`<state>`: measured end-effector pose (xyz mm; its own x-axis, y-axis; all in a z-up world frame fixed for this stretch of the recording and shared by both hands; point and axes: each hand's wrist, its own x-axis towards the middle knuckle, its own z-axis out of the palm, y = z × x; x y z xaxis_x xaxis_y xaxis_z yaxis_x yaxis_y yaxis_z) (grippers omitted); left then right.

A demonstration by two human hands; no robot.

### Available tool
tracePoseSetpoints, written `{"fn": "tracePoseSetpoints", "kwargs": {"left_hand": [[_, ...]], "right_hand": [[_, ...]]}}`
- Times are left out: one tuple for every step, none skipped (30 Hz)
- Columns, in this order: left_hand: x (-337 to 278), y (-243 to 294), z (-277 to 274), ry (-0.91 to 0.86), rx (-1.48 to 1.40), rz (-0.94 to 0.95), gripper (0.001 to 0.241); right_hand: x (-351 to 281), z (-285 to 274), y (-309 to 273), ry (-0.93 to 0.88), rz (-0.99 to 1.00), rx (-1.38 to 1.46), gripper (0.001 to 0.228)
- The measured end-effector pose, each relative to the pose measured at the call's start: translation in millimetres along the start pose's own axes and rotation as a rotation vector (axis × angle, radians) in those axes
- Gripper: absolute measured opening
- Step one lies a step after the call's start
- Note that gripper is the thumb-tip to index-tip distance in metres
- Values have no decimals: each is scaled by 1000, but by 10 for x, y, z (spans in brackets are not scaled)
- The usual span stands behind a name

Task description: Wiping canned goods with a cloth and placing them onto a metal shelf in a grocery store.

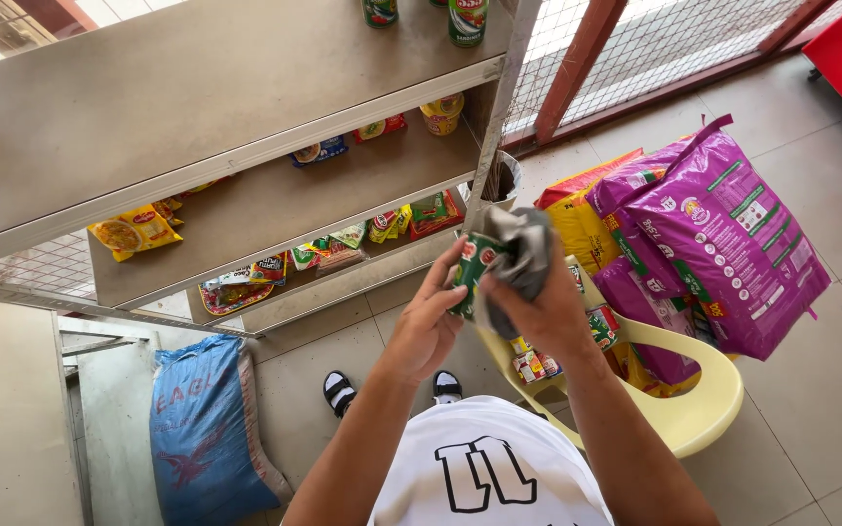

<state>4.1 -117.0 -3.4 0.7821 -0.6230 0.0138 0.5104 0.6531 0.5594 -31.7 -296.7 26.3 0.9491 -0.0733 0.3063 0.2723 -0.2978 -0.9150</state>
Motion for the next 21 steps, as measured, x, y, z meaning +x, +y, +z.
{"fn": "tracePoseSetpoints", "kwargs": {"left_hand": [[-17,-10,10,6,16,-28,67],[-14,-3,24,6,18,-25,67],[-10,3,38,13,-10,-27,64],[-6,7,56,19,-38,-30,61],[-12,23,45,18,-37,-28,61],[-2,46,32,24,-62,-32,60],[7,68,16,29,-88,-35,60],[9,54,-25,34,-89,-36,60],[11,40,-69,50,-62,-52,59],[32,39,-117,65,-32,-66,58],[10,22,-133,67,-30,-64,58],[7,13,-147,36,15,-67,52],[3,5,-160,5,61,-69,47],[0,-39,-194,5,59,-69,47],[-4,-83,-230,-59,-42,-58,41],[6,-123,-267,-126,-142,-45,36],[32,-24,-104,-127,-142,-42,36],[61,76,62,63,-167,-142,45],[89,175,227,255,-190,-238,54],[89,174,207,256,-193,-237,54],[90,172,185,238,-105,-216,50]], "right_hand": [[-11,7,110,53,126,158,87],[-35,-1,122,51,124,159,87],[-58,-9,135,72,151,218,84],[-85,-22,145,93,178,276,82],[-67,-16,25,92,176,277,82],[-34,-13,-91,48,46,157,91],[-4,-7,-205,4,-84,36,100],[-26,2,-195,2,-80,38,100],[-49,13,-184,-12,-78,61,101],[-49,25,-167,-26,-80,84,103],[-93,20,10,-28,-80,86,103],[-120,10,184,21,24,187,89],[-145,2,358,68,129,287,74],[-146,-1,314,67,130,286,74],[-148,-1,271,87,130,266,71],[-135,-4,232,106,128,245,68],[-88,-1,50,105,125,243,68],[-39,-1,-133,38,15,142,82],[8,1,-315,-30,-95,39,96],[14,-17,-294,-33,-95,38,96],[20,-34,-271,-91,-97,6,101]]}}
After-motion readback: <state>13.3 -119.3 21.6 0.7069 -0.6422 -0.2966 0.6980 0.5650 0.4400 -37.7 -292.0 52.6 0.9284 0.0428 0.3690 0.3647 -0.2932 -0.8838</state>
